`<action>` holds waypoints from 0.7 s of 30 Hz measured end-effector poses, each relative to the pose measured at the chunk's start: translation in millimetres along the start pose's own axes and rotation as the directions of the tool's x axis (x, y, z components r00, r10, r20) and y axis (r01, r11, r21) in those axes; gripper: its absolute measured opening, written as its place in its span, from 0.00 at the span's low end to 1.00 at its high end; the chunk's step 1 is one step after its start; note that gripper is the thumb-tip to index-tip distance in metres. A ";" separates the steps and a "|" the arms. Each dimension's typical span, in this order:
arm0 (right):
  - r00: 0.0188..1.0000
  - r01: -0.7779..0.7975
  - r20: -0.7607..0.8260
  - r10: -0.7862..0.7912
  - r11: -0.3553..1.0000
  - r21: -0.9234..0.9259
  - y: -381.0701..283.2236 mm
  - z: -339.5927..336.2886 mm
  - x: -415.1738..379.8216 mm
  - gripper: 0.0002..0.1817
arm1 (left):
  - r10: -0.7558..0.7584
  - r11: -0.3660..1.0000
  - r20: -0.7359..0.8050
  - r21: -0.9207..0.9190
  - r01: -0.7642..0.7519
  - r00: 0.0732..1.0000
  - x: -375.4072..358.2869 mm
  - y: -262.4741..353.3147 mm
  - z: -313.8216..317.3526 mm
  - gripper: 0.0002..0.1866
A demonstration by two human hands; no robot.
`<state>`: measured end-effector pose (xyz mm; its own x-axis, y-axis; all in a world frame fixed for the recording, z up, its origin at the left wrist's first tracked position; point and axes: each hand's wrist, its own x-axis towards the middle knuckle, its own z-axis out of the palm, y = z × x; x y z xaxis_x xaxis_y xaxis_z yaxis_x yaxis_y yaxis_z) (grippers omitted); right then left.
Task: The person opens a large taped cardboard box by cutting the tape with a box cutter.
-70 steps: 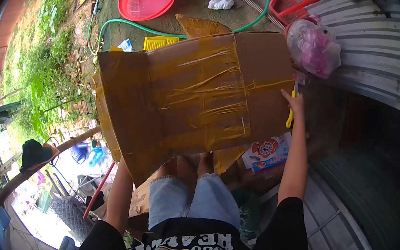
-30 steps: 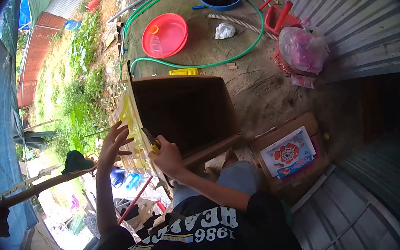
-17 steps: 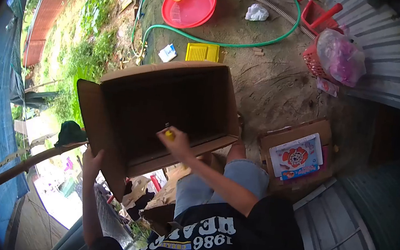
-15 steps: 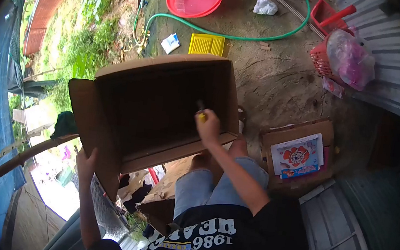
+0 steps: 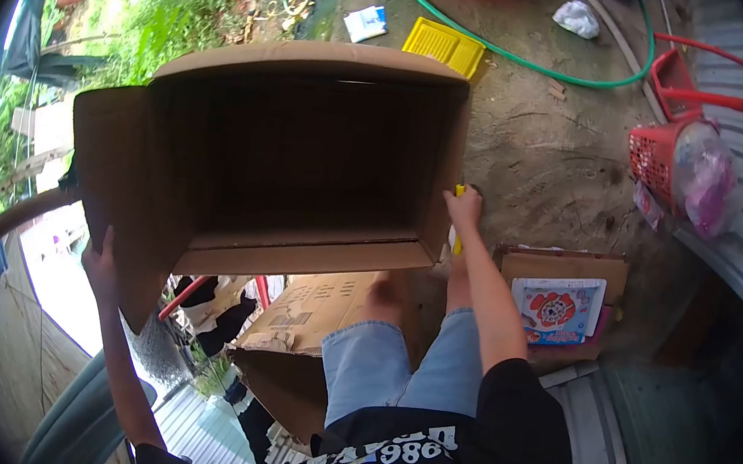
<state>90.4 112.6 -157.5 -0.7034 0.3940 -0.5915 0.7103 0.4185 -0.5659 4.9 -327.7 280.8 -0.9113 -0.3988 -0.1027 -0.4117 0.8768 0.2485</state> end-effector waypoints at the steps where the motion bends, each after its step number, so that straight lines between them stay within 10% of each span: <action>1: 1.000 0.006 0.007 -0.005 1.000 -0.017 -19.6 -15.5 -4.0 0.20 | -0.020 1.000 -0.017 0.001 0.020 1.000 7.2 -6.5 -10.2 0.19; 5: 0.929 0.348 -0.116 -0.352 0.936 -0.050 -101.1 -105.2 -50.1 0.19 | -0.014 0.979 0.054 -0.204 0.025 0.998 19.5 -19.8 -75.0 0.16; 11: 0.827 0.433 -0.318 -0.464 0.886 -0.166 -169.2 -238.8 -107.7 0.19 | -0.014 0.851 -0.065 -0.525 -0.022 0.998 -18.1 -52.1 -129.0 0.17; 16: 0.821 0.387 -0.282 -0.496 0.847 -0.363 -258.2 -314.8 -173.6 0.17 | 0.085 0.989 0.085 -0.132 -0.073 0.993 21.7 -20.0 -105.8 0.13; 17: 0.704 0.483 -0.307 -0.640 0.749 -0.453 -287.8 -346.2 -193.3 0.16 | 0.289 0.946 -0.201 -0.092 -0.312 0.936 7.8 -32.4 -137.2 0.14; 18: 0.621 0.573 -0.378 -0.687 0.726 -0.380 -293.9 -370.7 -204.8 0.16 | 0.110 0.874 -0.095 -0.465 -0.142 0.989 4.1 -43.0 -174.6 0.14; 20: 0.610 0.594 -0.463 -0.643 0.758 -0.270 -300.2 -416.8 -219.0 0.16 | 0.277 0.950 -0.228 -0.081 -0.301 0.934 7.3 -124.0 -254.8 0.17; 21: 0.668 0.521 -0.489 -0.561 0.822 -0.230 -311.6 -435.2 -219.9 0.15 | -0.059 0.887 -0.175 -0.461 -0.029 0.983 -12.2 -63.4 -283.1 0.18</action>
<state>12.9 251.6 398.8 -0.8806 0.4283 0.2029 0.2111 0.7378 -0.6411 44.7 -454.6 539.0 -0.8696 -0.4909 0.0531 -0.3347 0.6651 0.6675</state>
